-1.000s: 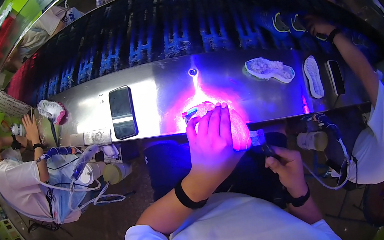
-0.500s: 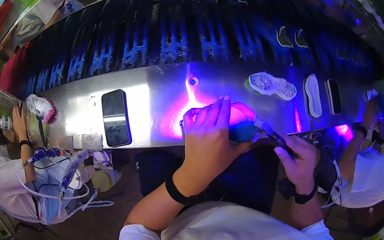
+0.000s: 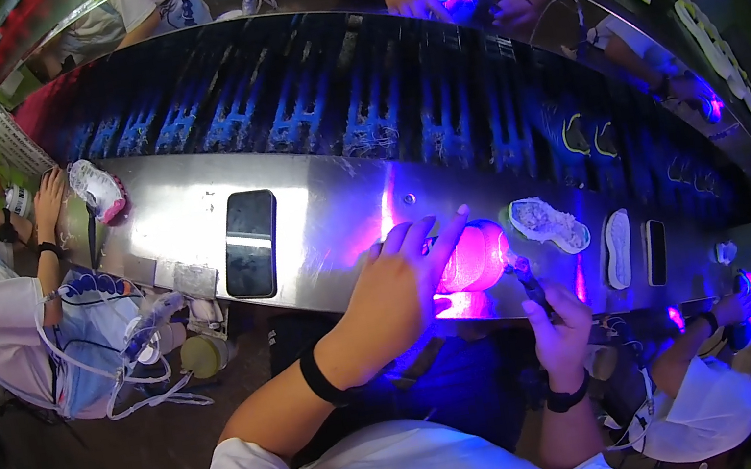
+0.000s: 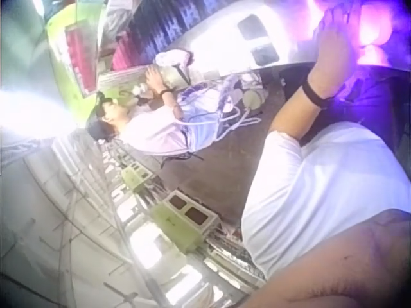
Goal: The recorder is assembling shoe components on a factory conveyor belt, specifically applying a adhesive or coating to a shoe upper.
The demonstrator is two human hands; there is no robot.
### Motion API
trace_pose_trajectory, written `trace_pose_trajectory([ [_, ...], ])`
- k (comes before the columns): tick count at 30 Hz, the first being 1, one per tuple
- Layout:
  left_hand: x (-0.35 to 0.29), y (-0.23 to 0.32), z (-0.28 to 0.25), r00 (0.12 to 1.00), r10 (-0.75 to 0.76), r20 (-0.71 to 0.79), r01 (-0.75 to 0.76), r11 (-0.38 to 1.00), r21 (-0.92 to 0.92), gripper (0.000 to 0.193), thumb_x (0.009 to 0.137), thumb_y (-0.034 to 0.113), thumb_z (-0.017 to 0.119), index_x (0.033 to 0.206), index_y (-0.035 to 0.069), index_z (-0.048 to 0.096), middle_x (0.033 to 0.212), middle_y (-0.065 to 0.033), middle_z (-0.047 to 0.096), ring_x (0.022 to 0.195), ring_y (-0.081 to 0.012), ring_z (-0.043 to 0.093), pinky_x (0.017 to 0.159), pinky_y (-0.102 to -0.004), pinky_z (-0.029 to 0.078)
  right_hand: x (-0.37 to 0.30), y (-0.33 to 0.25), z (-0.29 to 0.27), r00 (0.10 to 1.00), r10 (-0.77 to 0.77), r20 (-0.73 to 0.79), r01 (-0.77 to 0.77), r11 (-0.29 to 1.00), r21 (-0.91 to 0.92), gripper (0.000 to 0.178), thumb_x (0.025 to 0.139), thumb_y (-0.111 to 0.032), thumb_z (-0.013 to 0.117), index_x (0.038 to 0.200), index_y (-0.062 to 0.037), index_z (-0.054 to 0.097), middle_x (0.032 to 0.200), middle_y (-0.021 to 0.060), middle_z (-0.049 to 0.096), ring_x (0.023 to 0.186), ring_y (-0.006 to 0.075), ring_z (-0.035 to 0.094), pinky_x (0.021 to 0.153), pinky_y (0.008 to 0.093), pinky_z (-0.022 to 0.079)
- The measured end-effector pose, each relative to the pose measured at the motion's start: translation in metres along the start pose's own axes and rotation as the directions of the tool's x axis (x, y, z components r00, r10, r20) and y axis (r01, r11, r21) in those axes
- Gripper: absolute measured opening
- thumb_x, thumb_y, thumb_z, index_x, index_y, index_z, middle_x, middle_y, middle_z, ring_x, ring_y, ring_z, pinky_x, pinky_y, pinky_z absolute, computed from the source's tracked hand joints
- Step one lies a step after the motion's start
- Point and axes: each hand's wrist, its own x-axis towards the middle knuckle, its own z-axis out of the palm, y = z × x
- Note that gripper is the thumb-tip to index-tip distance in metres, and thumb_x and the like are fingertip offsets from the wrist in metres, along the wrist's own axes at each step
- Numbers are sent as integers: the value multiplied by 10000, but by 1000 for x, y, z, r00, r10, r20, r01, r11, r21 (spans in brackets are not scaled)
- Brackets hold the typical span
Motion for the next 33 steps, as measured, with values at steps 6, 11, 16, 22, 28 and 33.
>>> trace_pose_trajectory([
  [6, -30, -15, -3, 992, -36, 118, 36, 999, 4, 981, 771, 289, 852, 1603, 130, 357, 1269, -181, 641, 1158, -382, 628, 946, -463, 547, -15, 5, 6, 968, 223, 118, -247, 933, 261, 327, 901, -76, 772, 1207, 29, 726, 1057, 120, 747, 970, 181, 689, 895, 307, 509],
  [11, -69, -10, 2, 995, 33, 91, 1, 938, -346, 1013, 758, 330, 874, 1598, 91, 360, 1137, -168, 684, 1006, -364, 671, 888, -444, 555, -12, -27, -15, 973, 190, 133, -217, 947, 237, 326, 916, -125, 775, 1197, 33, 727, 1020, 118, 760, 931, 170, 700, 848, 314, 527],
  [16, -77, 8, -7, 995, 51, 83, 1, 848, -531, 1016, 769, 311, 894, 1588, 45, 354, 1272, -186, 679, 1143, -345, 689, 979, -420, 546, -10, -42, -20, 974, 68, 217, -101, 985, 142, 320, 894, -118, 788, 1179, 20, 738, 973, 108, 764, 885, 178, 714, 813, 313, 536],
  [22, -87, 11, -6, 984, 86, 156, 30, 783, -621, 1027, 743, 203, 934, 1577, 24, 362, 1403, -190, 623, 1273, -308, 633, 1060, -433, 504, -16, -54, -27, 971, 148, 188, -188, 958, 217, 321, 875, -62, 799, 1168, 46, 729, 991, 74, 736, 913, 139, 679, 819, 280, 522],
  [28, -88, 18, -3, 986, 115, 118, -16, 778, -627, 1045, 764, 205, 929, 1603, 57, 324, 1394, -182, 633, 1256, -293, 641, 1075, -433, 494, -18, -42, -36, 964, 100, 248, -150, 970, 192, 331, 879, -63, 790, 1183, 48, 724, 969, 67, 719, 893, 128, 656, 802, 272, 505],
  [33, -85, 16, 4, 963, 58, 262, 157, 670, -726, 1009, 765, 232, 935, 1572, 18, 368, 1383, -164, 637, 1274, -242, 613, 1082, -409, 485, -15, -32, -42, 951, 73, 299, -130, 976, 176, 317, 879, -71, 789, 1172, 37, 733, 978, 75, 727, 898, 141, 664, 815, 288, 509],
])
